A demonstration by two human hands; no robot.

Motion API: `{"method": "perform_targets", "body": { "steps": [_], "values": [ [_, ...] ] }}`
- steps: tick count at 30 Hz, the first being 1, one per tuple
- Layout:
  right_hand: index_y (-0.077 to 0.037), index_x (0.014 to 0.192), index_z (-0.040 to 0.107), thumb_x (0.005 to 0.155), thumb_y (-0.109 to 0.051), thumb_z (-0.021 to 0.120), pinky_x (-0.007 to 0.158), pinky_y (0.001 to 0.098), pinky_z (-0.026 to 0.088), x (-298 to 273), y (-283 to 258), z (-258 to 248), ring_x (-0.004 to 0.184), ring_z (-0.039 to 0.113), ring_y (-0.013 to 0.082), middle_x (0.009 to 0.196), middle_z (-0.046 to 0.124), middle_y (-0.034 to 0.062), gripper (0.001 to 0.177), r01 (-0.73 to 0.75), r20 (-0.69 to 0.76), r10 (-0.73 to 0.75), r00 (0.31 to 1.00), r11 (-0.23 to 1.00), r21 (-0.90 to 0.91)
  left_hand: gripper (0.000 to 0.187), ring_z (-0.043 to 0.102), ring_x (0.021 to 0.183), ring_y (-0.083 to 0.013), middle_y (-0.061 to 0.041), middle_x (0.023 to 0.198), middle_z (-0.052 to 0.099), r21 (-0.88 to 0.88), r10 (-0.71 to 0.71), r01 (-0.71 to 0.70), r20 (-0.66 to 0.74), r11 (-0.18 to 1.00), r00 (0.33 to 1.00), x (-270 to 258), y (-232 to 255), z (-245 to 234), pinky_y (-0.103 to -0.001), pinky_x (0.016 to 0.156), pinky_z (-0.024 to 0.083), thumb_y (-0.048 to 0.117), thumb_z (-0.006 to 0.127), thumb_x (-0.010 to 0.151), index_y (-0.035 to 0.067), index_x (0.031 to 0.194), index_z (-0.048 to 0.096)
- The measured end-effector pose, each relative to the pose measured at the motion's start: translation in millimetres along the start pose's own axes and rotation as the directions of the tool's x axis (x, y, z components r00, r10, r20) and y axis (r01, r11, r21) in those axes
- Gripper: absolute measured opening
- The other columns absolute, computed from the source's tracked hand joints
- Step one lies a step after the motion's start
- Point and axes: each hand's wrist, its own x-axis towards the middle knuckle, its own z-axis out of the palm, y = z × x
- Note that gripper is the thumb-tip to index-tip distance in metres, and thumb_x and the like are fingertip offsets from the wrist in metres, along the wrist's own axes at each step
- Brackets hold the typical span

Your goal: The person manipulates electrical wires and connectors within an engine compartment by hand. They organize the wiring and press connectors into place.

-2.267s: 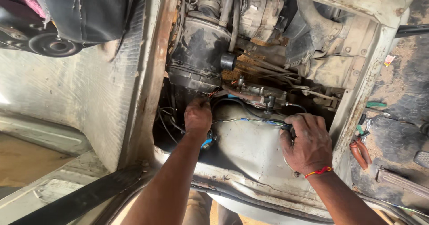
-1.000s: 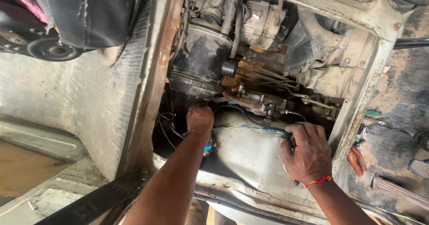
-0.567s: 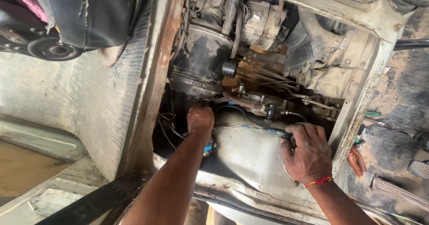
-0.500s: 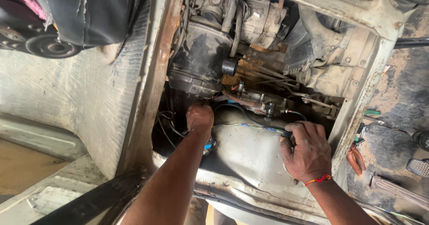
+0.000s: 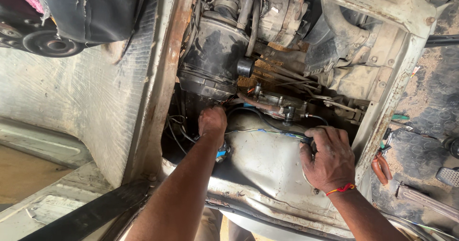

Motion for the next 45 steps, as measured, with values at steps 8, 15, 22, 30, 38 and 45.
{"method": "perform_targets", "body": {
  "steps": [8,15,22,30,38,45],
  "values": [
    [-0.009,0.106,0.066,0.084,-0.019,0.072,0.086,0.0461,0.051,-2.9,1.8,0.0,0.100,0.059,0.0339,0.106,0.065,0.0098,0.026,0.029,-0.026,-0.029,0.999,1.000,0.003,0.036,0.070,0.105,-0.0273,-0.013,0.120,0.077,-0.853,-0.035,0.017,-0.001,0.522,0.999,-11.2,-4.5,-10.8,-0.037,0.095,0.050,0.023,0.068,0.087,0.008,0.118,0.074],
    [-0.009,0.106,0.066,0.083,-0.019,0.073,0.086,0.0459,0.051,-2.9,1.1,0.7,0.101,0.059,0.0344,0.105,0.065,0.0094,0.026,0.023,-0.020,-0.023,1.000,1.000,0.009,0.026,0.072,0.101,-0.0342,-0.015,0.109,0.076,-0.520,-0.032,-0.115,-0.266,0.847,0.963,-48.0,14.1,-31.8,-0.038,0.091,0.054,0.026,0.067,0.091,0.013,0.110,0.077],
    [-0.010,0.106,0.067,0.082,-0.019,0.074,0.086,0.0464,0.051,-2.9,0.1,-0.4,0.102,0.059,0.0347,0.106,0.065,0.0096,0.026,0.017,-0.046,-0.016,0.999,1.000,0.023,0.025,0.071,0.099,-0.0351,-0.014,0.107,0.077,-0.564,-0.103,-0.092,-0.304,0.820,0.947,-71.1,24.2,-41.9,-0.042,0.088,0.054,0.027,0.063,0.093,0.014,0.110,0.076],
    [-0.010,0.105,0.066,0.083,-0.020,0.073,0.087,0.0465,0.050,-4.7,2.7,-0.6,0.102,0.059,0.0345,0.106,0.065,0.0092,0.025,0.017,-0.053,-0.015,0.998,0.999,0.042,0.033,0.069,0.105,-0.0394,-0.017,0.112,0.074,-0.425,-0.092,-0.038,-0.281,0.905,0.955,-56.1,25.5,-37.9,-0.045,0.092,0.054,0.040,0.062,0.095,0.016,0.112,0.077],
    [-0.010,0.104,0.067,0.082,-0.020,0.074,0.087,0.0461,0.051,-1.2,0.7,-0.9,0.101,0.059,0.0336,0.104,0.065,0.0087,0.025,0.009,-0.033,-0.009,0.999,1.000,0.016,0.046,0.071,0.109,-0.0396,-0.019,0.116,0.074,-0.131,-0.076,0.064,-0.090,0.989,0.993,-35.2,28.5,-44.0,-0.045,0.101,0.055,0.046,0.047,0.101,0.013,0.112,0.077],
    [-0.009,0.105,0.066,0.082,-0.018,0.074,0.085,0.0461,0.051,-1.8,1.0,-0.4,0.100,0.059,0.0341,0.106,0.066,0.0092,0.025,0.018,-0.045,-0.017,0.999,0.999,0.032,0.046,0.068,0.113,-0.0387,-0.021,0.123,0.069,-0.206,-0.184,0.174,-0.028,0.963,0.983,-4.9,23.1,-39.4,-0.045,0.098,0.054,0.043,0.058,0.093,0.007,0.115,0.075]
  ]
}}
